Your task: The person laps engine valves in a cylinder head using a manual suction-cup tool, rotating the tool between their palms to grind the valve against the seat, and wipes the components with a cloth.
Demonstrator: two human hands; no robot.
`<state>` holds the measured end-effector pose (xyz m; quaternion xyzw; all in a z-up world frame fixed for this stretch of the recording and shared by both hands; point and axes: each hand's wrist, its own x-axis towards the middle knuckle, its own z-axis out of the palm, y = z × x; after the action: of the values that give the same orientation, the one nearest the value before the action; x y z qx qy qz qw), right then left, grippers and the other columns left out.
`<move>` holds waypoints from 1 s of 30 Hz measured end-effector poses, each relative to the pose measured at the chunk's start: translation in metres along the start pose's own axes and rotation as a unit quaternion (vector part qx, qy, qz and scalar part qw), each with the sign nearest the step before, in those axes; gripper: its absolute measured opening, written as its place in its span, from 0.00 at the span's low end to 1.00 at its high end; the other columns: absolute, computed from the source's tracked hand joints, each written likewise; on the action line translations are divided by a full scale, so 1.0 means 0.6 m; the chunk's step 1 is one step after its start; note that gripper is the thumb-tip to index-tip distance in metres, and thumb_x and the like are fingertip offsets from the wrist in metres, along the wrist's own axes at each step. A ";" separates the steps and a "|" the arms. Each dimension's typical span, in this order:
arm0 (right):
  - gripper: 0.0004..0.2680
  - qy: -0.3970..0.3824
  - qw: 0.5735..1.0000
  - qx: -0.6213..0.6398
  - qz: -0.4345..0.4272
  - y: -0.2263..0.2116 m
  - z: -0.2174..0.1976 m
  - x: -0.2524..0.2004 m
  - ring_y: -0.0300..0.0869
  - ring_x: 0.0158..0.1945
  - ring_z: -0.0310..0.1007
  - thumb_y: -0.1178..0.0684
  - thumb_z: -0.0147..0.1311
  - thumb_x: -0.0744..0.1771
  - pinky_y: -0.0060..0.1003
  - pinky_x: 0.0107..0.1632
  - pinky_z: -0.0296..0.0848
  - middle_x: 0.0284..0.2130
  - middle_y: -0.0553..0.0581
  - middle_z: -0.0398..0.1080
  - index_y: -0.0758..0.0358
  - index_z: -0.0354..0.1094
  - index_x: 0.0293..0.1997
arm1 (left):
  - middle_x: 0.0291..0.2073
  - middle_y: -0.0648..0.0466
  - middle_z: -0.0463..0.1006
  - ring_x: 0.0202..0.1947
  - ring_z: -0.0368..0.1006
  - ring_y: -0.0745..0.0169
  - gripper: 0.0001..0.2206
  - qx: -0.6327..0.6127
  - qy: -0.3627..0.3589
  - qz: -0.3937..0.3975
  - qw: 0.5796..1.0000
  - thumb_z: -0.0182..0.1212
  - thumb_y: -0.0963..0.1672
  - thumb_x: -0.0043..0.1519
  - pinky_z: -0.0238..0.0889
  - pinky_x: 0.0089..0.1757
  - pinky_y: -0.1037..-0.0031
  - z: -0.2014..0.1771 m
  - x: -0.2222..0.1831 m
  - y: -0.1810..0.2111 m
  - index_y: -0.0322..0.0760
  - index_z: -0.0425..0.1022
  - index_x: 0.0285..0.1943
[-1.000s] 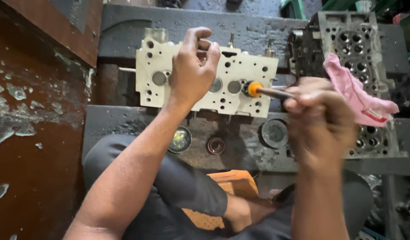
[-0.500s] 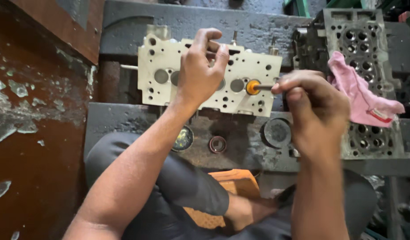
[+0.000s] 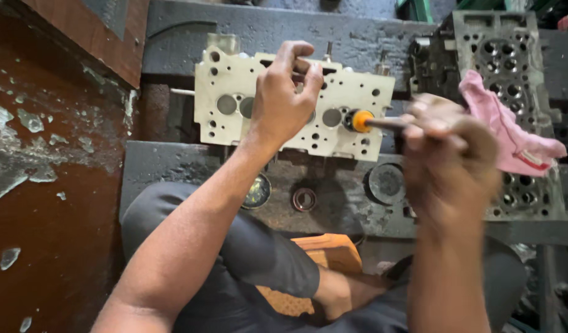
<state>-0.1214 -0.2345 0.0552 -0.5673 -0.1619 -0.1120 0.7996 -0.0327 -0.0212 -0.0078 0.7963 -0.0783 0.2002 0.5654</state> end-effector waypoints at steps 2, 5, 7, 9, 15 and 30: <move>0.05 0.027 0.987 -0.141 0.074 -0.016 -0.002 0.003 0.37 0.42 0.67 0.53 0.60 0.69 0.28 0.47 0.66 0.40 0.54 0.73 0.64 0.72 0.43 | 0.35 0.50 0.84 0.35 0.83 0.61 0.13 -0.006 -0.003 -0.002 1.000 0.60 0.43 0.66 0.76 0.39 0.70 0.005 0.006 0.004 0.33 0.71 0.56; 0.07 -0.027 0.996 -0.082 -0.021 -0.014 -0.003 -0.002 0.35 0.40 0.67 0.50 0.60 0.71 0.28 0.49 0.65 0.38 0.52 0.74 0.63 0.72 0.43 | 0.34 0.51 0.84 0.35 0.84 0.61 0.12 -0.004 0.007 0.005 1.000 0.60 0.44 0.66 0.76 0.40 0.71 0.010 0.005 0.010 0.33 0.71 0.55; 0.07 -0.050 0.998 0.003 -0.042 0.004 -0.011 -0.007 0.36 0.42 0.68 0.51 0.62 0.71 0.27 0.49 0.65 0.38 0.53 0.74 0.64 0.73 0.44 | 0.34 0.51 0.84 0.34 0.84 0.61 0.12 -0.005 -0.005 -0.013 1.000 0.60 0.44 0.66 0.76 0.39 0.71 0.005 0.003 0.006 0.33 0.72 0.55; 0.07 -0.026 0.999 -0.017 0.006 0.016 -0.021 0.007 0.36 0.44 0.70 0.54 0.64 0.69 0.25 0.46 0.66 0.40 0.54 0.72 0.66 0.72 0.43 | 0.34 0.51 0.84 0.34 0.84 0.61 0.12 -0.011 -0.008 -0.007 1.000 0.60 0.44 0.66 0.76 0.39 0.71 0.011 0.005 0.008 0.33 0.72 0.55; 0.10 0.005 0.996 -0.084 -0.036 0.004 -0.015 0.004 0.36 0.45 0.68 0.59 0.72 0.68 0.29 0.55 0.72 0.42 0.52 0.69 0.63 0.68 0.41 | 0.33 0.51 0.84 0.34 0.84 0.61 0.12 -0.005 -0.014 -0.001 1.000 0.60 0.44 0.66 0.76 0.39 0.71 0.009 0.002 0.009 0.33 0.71 0.55; 0.09 -0.042 0.998 -0.050 -0.024 0.031 -0.036 0.011 0.36 0.45 0.69 0.56 0.71 0.68 0.29 0.54 0.70 0.42 0.51 0.67 0.65 0.70 0.41 | 0.33 0.51 0.84 0.35 0.84 0.61 0.12 0.004 -0.011 0.016 1.000 0.61 0.43 0.66 0.76 0.40 0.71 0.006 -0.004 0.012 0.33 0.72 0.56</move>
<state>-0.1057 -0.2486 0.0350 -0.6069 -0.2028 -0.1153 0.7598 -0.0364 -0.0270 -0.0034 0.7995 -0.0966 0.2008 0.5578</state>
